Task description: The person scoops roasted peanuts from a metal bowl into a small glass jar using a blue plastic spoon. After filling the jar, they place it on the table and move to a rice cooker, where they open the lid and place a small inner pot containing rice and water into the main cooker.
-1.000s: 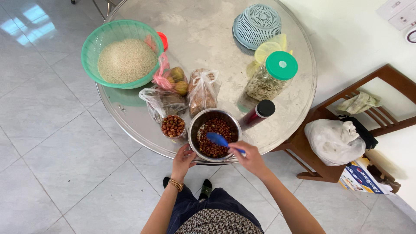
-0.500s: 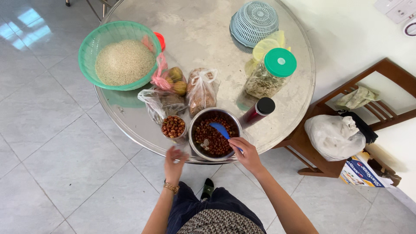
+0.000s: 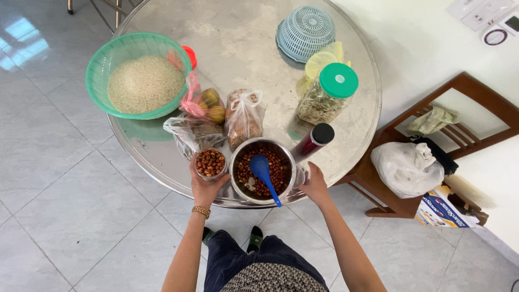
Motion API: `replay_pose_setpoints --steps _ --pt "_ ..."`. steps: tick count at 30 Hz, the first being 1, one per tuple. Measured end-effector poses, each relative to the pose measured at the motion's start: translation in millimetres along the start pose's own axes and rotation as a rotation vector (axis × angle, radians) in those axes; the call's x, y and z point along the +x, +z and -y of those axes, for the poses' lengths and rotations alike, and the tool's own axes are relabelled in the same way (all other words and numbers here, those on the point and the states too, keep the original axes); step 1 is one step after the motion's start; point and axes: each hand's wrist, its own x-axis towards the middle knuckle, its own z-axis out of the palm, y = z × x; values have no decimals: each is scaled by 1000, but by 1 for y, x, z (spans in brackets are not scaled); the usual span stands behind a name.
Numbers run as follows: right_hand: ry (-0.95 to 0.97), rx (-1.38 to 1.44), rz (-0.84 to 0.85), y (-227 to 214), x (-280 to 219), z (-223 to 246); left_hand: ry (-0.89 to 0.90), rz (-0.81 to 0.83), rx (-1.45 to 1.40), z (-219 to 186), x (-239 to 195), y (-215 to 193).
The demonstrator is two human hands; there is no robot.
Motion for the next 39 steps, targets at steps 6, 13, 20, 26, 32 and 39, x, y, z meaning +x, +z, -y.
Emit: replay_pose_setpoints --steps 6,13,20,26,32,39 --pt "-40 -279 159 36 10 5 -49 61 30 9 3 -9" --pt "81 -36 -13 -11 -6 16 44 113 -9 8 8 -17" --pt "-341 480 302 -64 3 159 10 53 143 5 12 -18" --pt "-666 326 447 -7 52 286 76 80 181 -3 15 -25" --pt "-781 -91 519 28 66 314 89 132 -44 -2 14 -30" --pt "-737 -57 550 26 51 307 56 174 -29 13 21 -23"
